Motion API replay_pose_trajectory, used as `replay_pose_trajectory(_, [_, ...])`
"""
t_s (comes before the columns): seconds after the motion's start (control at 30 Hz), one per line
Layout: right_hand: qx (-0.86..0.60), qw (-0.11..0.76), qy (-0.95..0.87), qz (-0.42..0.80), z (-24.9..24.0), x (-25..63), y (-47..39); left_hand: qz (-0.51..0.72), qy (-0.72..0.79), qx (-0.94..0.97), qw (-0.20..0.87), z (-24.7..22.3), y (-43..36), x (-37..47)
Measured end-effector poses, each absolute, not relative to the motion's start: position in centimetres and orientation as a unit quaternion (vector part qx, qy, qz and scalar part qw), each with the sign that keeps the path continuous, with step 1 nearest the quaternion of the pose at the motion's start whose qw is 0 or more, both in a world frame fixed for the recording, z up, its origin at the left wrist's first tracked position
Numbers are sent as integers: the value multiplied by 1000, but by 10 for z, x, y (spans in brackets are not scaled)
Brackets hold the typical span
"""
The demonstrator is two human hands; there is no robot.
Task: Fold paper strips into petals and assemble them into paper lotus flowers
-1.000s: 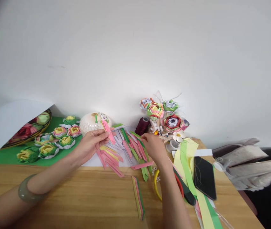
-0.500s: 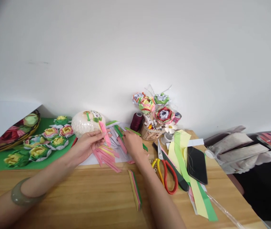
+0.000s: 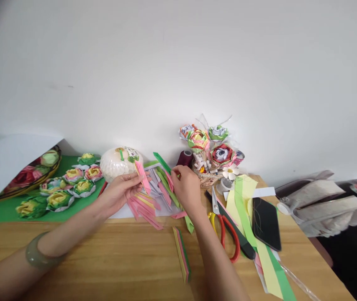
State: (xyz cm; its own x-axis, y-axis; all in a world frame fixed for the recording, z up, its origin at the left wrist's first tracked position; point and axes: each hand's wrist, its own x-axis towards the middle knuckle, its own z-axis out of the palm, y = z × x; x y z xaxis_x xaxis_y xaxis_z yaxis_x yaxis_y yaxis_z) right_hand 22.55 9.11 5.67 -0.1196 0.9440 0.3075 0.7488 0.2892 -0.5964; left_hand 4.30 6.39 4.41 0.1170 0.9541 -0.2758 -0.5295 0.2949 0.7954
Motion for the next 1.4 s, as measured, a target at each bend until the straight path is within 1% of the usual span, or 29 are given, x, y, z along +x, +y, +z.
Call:
replay_pose_trajectory(0.17, [-514, 371, -724, 271, 67, 213, 81, 545, 385, 271, 693, 43, 65, 44])
replay_pose_trajectory(0.33, [-470, 371, -733, 322, 68, 201, 70, 563, 365, 268, 691, 43, 66, 44])
replay_pose_trajectory(0.53, [-442, 357, -757, 322, 63, 198, 69, 566, 340, 269, 701, 46, 65, 43])
replay_pose_trajectory(0.73, [-380, 322, -835, 235, 58, 201, 74, 564, 332, 256, 712, 46, 67, 40])
replay_pose_trajectory(0.9, [-371, 284, -844, 262, 55, 206, 78, 548, 330, 254, 725, 44, 66, 40])
replay_pose_trajectory(1.03, [-375, 248, -856, 256, 58, 210, 79, 554, 333, 254, 720, 46, 66, 40])
replay_pose_trajectory(1.13, [-374, 276, -851, 246, 64, 211, 77, 566, 336, 247, 711, 48, 67, 40])
replay_pose_trajectory(1.2, [-402, 303, -825, 257, 67, 208, 75, 574, 338, 242, 705, 48, 66, 40])
replay_pose_trajectory(1.23, [-415, 303, -815, 270, 67, 206, 73, 578, 339, 240, 702, 48, 66, 41])
replay_pose_trajectory(1.4, [-411, 230, -817, 332, 64, 195, 67, 576, 343, 246, 700, 48, 62, 45])
